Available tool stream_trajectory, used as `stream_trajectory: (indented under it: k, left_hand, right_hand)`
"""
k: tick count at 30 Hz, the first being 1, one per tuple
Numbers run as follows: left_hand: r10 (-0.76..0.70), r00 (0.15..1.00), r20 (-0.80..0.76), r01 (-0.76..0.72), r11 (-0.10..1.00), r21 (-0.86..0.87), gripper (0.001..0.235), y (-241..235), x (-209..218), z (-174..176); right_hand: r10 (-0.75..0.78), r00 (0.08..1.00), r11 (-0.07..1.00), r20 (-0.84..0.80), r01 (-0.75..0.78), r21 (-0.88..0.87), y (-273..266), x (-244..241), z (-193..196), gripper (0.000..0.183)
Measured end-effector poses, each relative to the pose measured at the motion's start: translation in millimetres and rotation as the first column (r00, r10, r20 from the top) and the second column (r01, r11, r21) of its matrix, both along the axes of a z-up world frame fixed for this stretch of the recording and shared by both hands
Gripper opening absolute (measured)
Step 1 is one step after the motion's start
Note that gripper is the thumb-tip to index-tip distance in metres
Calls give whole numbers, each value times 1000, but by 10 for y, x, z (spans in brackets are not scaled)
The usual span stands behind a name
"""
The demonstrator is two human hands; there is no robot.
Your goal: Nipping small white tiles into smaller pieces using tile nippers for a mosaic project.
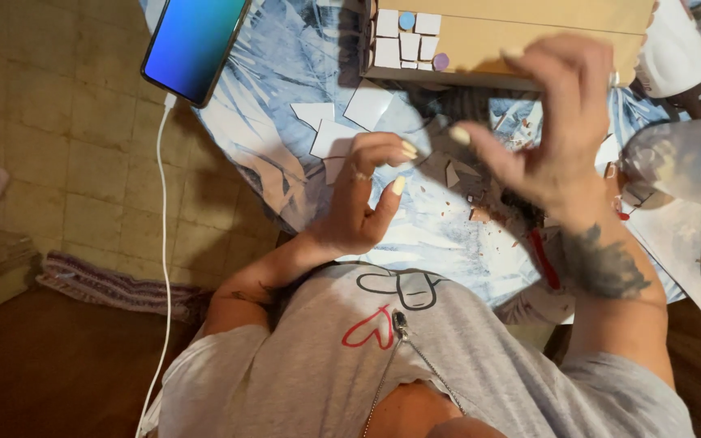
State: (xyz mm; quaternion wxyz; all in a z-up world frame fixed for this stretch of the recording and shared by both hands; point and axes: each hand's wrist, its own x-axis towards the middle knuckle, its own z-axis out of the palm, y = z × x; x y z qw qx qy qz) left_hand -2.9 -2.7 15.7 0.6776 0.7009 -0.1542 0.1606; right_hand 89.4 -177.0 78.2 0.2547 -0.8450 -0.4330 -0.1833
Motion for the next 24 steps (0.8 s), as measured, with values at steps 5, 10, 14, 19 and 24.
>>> stream_trajectory:
  k: [5,10,14,19,24]
  left_hand:
    - [-661,728,-181,219,475,-852,42,-240,-188,-270]
    - [-977,201,71,-249,-121,-961,83,-454,-192,-245]
    - [-935,349,62,-235,-151,-960,89,-335,-243,117]
    - [-885,466,-17,-74,-20,-997,80,-492,-320,110]
    - [-918,321,-232,-268,146,-952,83,-521,-420,325]
  right_hand:
    - [49,998,995,47,-45,-89,-116,-682,-354,56]
    - [130,991,817,14,-99,-568,-70,-1051,-604,66]
    - [-188,962,907,-197,93,-411,-371,-1121,-720,68]
    - [-362,924,883,-122,298,-363,-420,-1365,-800,88]
    - [-183,967,922,-178,106,-373,-245,-1528,-906,68]
